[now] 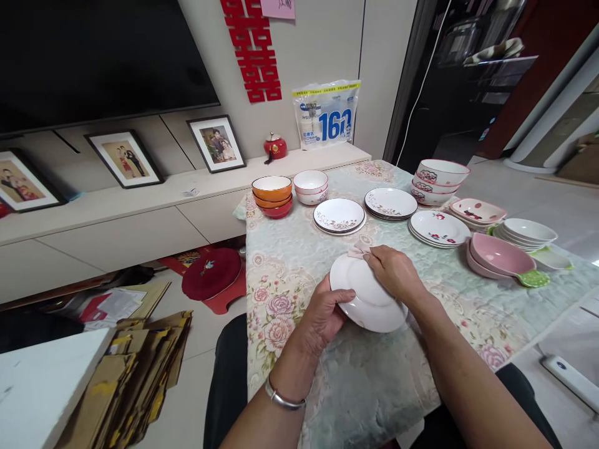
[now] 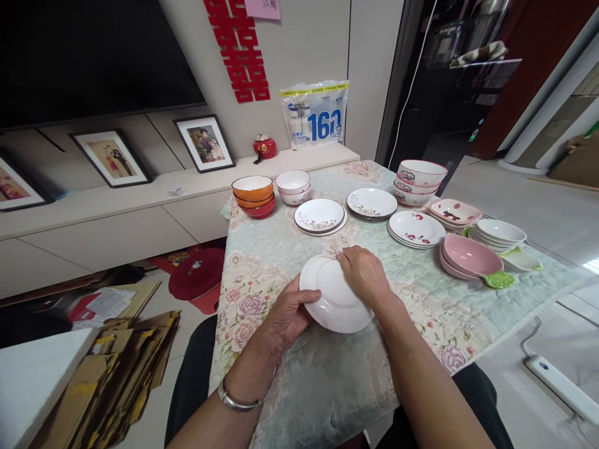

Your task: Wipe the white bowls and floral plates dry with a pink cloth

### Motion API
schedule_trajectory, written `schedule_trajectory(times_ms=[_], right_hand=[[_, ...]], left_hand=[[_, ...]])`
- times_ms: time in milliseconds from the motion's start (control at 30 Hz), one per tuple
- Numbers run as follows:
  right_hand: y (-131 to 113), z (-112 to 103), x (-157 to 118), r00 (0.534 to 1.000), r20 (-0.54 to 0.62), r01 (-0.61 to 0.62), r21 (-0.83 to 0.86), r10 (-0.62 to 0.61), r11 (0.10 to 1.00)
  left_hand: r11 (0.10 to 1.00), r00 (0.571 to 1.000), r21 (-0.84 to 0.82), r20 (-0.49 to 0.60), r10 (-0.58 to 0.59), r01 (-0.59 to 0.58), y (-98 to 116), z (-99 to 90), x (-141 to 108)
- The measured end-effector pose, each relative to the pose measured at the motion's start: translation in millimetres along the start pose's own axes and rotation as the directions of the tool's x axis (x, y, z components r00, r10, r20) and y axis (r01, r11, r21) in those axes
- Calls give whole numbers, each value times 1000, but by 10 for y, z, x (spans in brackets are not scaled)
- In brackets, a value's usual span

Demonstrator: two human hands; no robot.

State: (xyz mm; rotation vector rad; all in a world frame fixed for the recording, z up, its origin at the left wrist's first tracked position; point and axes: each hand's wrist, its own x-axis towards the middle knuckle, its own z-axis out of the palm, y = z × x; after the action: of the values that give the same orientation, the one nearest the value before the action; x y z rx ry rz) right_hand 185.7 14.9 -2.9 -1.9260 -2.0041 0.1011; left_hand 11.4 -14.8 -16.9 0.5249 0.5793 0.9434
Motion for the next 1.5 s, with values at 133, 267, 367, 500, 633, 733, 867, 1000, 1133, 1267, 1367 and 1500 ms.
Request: schedule_trajectory(times_ms=[133,267,367,500,633,733,867,1000,1133,1267,1367,1500], right_hand=[[-163,1,-69,983,7,184,49,-184,982],[-365,-5,-111,888,32,446,178,-458,877],[-353,-20,-91,878,15,467,187,-478,864],[-171,-48,-38,982,22,184,66,-186,981],[-107,-54,-44,999,13,35,-40,-35,999],[-240,-47,-91,981,31,190,-3,-190,982],[-399,-35,-115,909,88,400,99,-408,911],[-293,-17,-61,948,71,303,99,-310,948],[-133,15,-40,996,-6,94,17,-94,995],[-188,51,-103,978,-33,210,50,-208,976],[-305,66,-148,913,-23,407,127,-407,905],[-315,33,-118,915,-9,399,153,-403,904]], left_hand=[[1000,993,5,-110,31,-30,-20,2,34],[995,969,-5,-230,91,-95,-37,21,68],[995,975,-2,-200,98,-101,-42,24,68],[999,992,29,-122,30,-26,-37,20,35],[1000,996,25,-88,-1,3,-28,20,21],[1000,991,-1,-134,12,-12,-38,12,40],[999,983,-10,-180,43,-46,-54,10,61],[999,983,31,-180,29,-23,-41,28,43],[999,991,35,-131,20,-16,-24,28,26],[999,987,32,-154,35,-30,-31,31,30],[998,981,11,-184,61,-60,-43,46,37],[998,982,12,-178,58,-57,-42,50,34]])
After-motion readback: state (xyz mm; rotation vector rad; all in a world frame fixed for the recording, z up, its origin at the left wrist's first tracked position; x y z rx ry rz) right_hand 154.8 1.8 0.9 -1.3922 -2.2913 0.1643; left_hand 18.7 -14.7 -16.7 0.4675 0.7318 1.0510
